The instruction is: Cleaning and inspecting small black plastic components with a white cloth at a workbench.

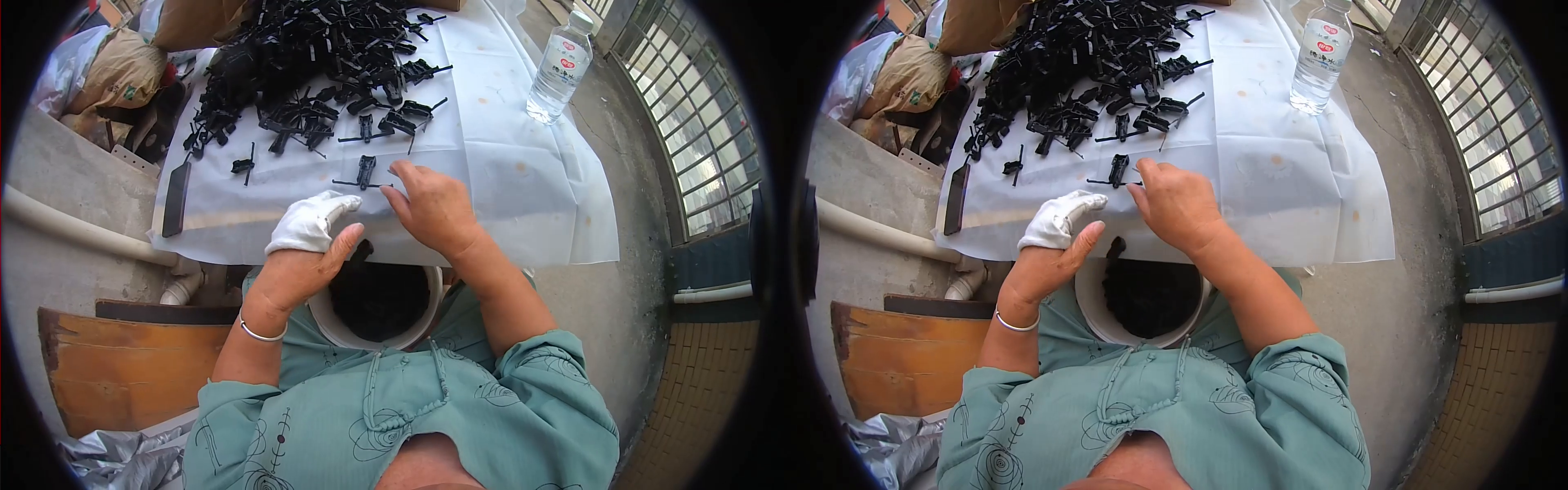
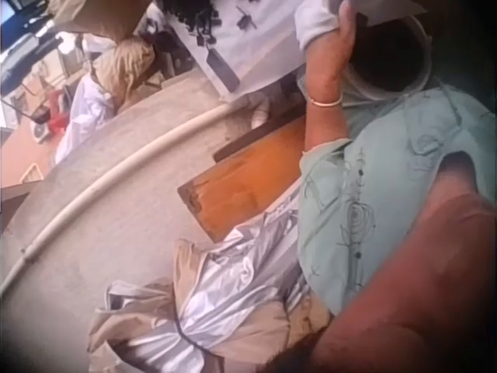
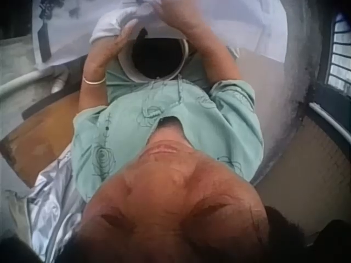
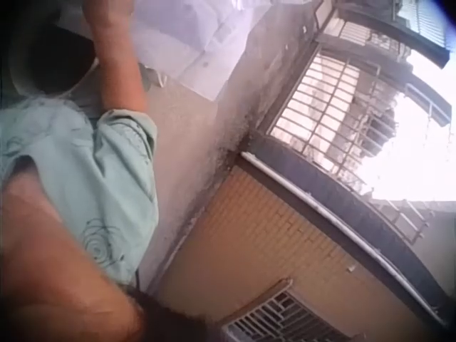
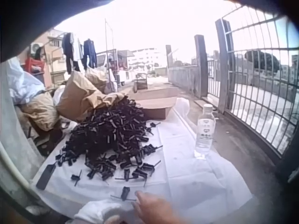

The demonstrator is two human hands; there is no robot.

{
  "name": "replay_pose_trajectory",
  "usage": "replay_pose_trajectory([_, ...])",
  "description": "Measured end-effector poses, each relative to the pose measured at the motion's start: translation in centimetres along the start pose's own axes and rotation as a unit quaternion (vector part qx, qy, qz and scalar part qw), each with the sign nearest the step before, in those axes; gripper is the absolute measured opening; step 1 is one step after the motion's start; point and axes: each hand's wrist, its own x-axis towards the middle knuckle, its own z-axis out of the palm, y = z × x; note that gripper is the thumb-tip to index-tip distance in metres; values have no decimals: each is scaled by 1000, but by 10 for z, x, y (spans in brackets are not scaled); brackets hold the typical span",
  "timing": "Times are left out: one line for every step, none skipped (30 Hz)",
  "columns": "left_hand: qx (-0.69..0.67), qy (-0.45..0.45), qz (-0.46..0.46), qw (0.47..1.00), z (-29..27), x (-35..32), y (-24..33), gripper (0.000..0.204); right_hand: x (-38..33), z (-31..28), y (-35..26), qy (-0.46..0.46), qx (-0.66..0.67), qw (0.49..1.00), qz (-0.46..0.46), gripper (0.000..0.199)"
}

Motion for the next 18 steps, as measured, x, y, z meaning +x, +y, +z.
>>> replay_pose_trajectory([-33,35,-60,997,4,0,-4,24,0,4,4,-37,-67,997,-5,11])
replay_pose_trajectory([-65,70,-118,988,8,1,-8,25,0,6,7,-74,-135,988,-9,10])
replay_pose_trajectory([-13,105,-81,991,11,7,-14,29,0,6,6,-75,-134,988,-11,10])
replay_pose_trajectory([-13,106,-82,991,16,12,-14,29,0,5,5,-70,-119,989,-57,8])
replay_pose_trajectory([-16,134,-90,987,21,18,-11,30,0,4,4,-66,-103,987,-103,7])
replay_pose_trajectory([-20,161,-97,982,25,22,-11,31,-2,2,1,-67,-103,987,-104,7])
replay_pose_trajectory([-6,132,-106,986,30,24,-15,33,-3,0,-3,-53,-81,985,-144,5])
replay_pose_trajectory([-6,133,-106,985,32,24,-18,33,-4,-1,-4,-39,-58,981,-183,5])
replay_pose_trajectory([-59,89,-144,984,33,25,-21,32,-4,0,-4,-39,-59,981,-181,5])
replay_pose_trajectory([-111,44,-182,976,33,26,-21,31,-4,1,-5,-9,13,987,-159,5])
replay_pose_trajectory([-112,42,-181,976,33,26,-18,31,-5,2,-6,22,85,987,-137,6])
replay_pose_trajectory([-257,39,-220,940,30,25,-12,30,-4,1,-9,22,85,987,-136,6])
replay_pose_trajectory([-395,36,-255,882,28,23,-6,29,-4,-3,-15,10,177,984,-25,7])
replay_pose_trajectory([-395,35,-255,882,26,22,-3,29,-4,-5,-18,-1,266,960,85,10])
replay_pose_trajectory([-449,18,-246,859,24,20,0,30,-3,-3,-17,0,266,960,85,10])
replay_pose_trajectory([-500,2,-235,833,23,19,2,30,-3,0,-15,-19,332,935,120,14])
replay_pose_trajectory([-500,2,-235,834,23,19,6,30,-3,1,-14,-37,396,904,154,19])
replay_pose_trajectory([-478,29,-226,848,25,19,9,31,-2,0,-14,-37,397,904,153,19])
